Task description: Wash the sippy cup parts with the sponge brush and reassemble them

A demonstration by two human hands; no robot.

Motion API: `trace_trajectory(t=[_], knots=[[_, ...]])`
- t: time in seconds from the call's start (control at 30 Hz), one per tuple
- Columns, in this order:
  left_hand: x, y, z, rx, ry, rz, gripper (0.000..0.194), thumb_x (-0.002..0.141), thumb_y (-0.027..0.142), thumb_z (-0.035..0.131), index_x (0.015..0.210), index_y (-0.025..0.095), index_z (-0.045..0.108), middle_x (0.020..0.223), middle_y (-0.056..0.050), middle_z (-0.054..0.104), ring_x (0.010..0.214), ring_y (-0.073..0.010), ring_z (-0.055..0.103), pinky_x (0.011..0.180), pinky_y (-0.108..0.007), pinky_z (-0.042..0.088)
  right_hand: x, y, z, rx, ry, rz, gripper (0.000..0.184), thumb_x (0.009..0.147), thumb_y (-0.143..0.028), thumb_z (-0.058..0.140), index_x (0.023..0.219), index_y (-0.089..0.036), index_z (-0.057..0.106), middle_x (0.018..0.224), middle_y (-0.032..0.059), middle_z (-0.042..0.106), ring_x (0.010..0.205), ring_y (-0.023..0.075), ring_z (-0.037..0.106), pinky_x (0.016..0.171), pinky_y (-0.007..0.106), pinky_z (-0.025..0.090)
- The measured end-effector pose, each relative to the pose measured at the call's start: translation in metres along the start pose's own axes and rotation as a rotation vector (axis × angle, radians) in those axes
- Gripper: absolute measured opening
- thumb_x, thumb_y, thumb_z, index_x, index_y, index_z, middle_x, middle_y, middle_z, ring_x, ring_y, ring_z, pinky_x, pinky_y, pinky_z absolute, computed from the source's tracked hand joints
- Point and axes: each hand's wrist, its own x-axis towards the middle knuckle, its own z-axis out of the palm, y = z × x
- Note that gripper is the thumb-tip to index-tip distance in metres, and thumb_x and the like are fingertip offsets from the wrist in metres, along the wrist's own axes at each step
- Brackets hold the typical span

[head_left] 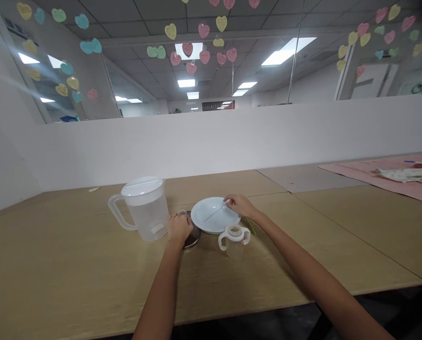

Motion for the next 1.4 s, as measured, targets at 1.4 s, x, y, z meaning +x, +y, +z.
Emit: trace_trajectory(t=[1.4], knots=[[-0.007, 0.041, -0.033, -0.930, 0.286, 0.048, 0.035, 0.089, 0.039, 0.038, 0.091, 0.016, 0.064, 0.088, -0.008, 0.069, 0.080, -0.0195, 0.061, 0.074, -0.029, 0.044, -0.020, -0.105, -0.086, 0.780, 0.286, -0.215, 0.013, 0.077, -0.023, 0.055, 0.088, -0.017, 0.054, 0.077, 0.0029, 0.066, 0.063, 0.0107, 0.062, 0.064, 0.026, 0.053]])
